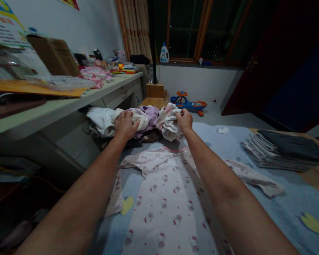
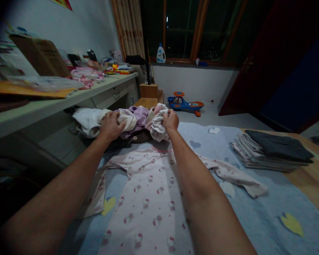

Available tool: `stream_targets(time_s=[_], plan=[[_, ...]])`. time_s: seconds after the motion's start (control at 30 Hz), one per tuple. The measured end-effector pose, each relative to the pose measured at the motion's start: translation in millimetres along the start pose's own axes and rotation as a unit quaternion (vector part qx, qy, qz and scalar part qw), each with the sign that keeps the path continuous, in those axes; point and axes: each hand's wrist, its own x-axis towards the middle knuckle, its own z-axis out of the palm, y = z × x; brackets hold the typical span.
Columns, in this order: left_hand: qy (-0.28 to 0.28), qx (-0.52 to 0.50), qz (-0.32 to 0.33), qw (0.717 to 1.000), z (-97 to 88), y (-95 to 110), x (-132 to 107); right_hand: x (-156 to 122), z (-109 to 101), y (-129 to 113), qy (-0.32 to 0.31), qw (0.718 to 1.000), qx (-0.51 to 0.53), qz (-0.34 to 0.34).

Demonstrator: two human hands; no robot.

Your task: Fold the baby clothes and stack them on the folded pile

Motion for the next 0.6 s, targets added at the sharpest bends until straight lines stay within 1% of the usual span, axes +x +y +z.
stream_targets(time_s=[0.07,0.13,0.2,0.27,0.37,0.4,0.43,0.47,0.5,0.53,0.6], plan=[[-0.060,0.019,-0.003,0.998,12.7,-7.2,-5.2,4.5,-4.8,12.2,0.018,0.999,-0.043,0.010],[-0.091,0.016,-0.008,0.996,20.6,-12.7,-10.9,2.9,-5.8,28.1,0.018,0.995,-0.079,0.051],[-0.097,0.012,-0.013,0.995,22.3,-14.8,-15.2,-3.5,-4.0,45.6,0.006,0.989,-0.103,0.102],[-0.099,0.021,-0.016,0.995,18.8,-13.3,-18.1,-11.3,-1.8,60.5,-0.002,0.985,-0.111,0.134],[-0.089,0.055,-0.021,0.994,9.9,-5.8,-22.8,-20.9,-1.4,69.3,0.022,0.980,-0.123,0.156],[-0.075,0.069,-0.022,0.995,7.2,-2.4,-25.2,-23.9,-2.0,67.8,0.043,0.980,-0.130,0.146],[-0.056,0.081,-0.024,0.995,4.9,1.3,-28.4,-27.3,-2.5,64.5,0.066,0.981,-0.139,0.120],[-0.035,0.090,-0.026,0.995,3.0,5.2,-32.2,-31.5,-2.6,60.1,0.084,0.982,-0.151,0.077],[-0.015,0.097,-0.029,0.995,1.6,9.4,-36.7,-36.6,-2.2,55.2,0.091,0.982,-0.166,0.020],[0.000,0.102,-0.030,0.994,0.5,13.9,-41.8,-42.7,-1.2,50.6,0.083,0.978,-0.183,-0.046],[0.013,0.104,-0.023,0.994,-0.8,23.9,-53.3,-55.8,2.8,45.6,0.015,0.961,-0.218,-0.167]])
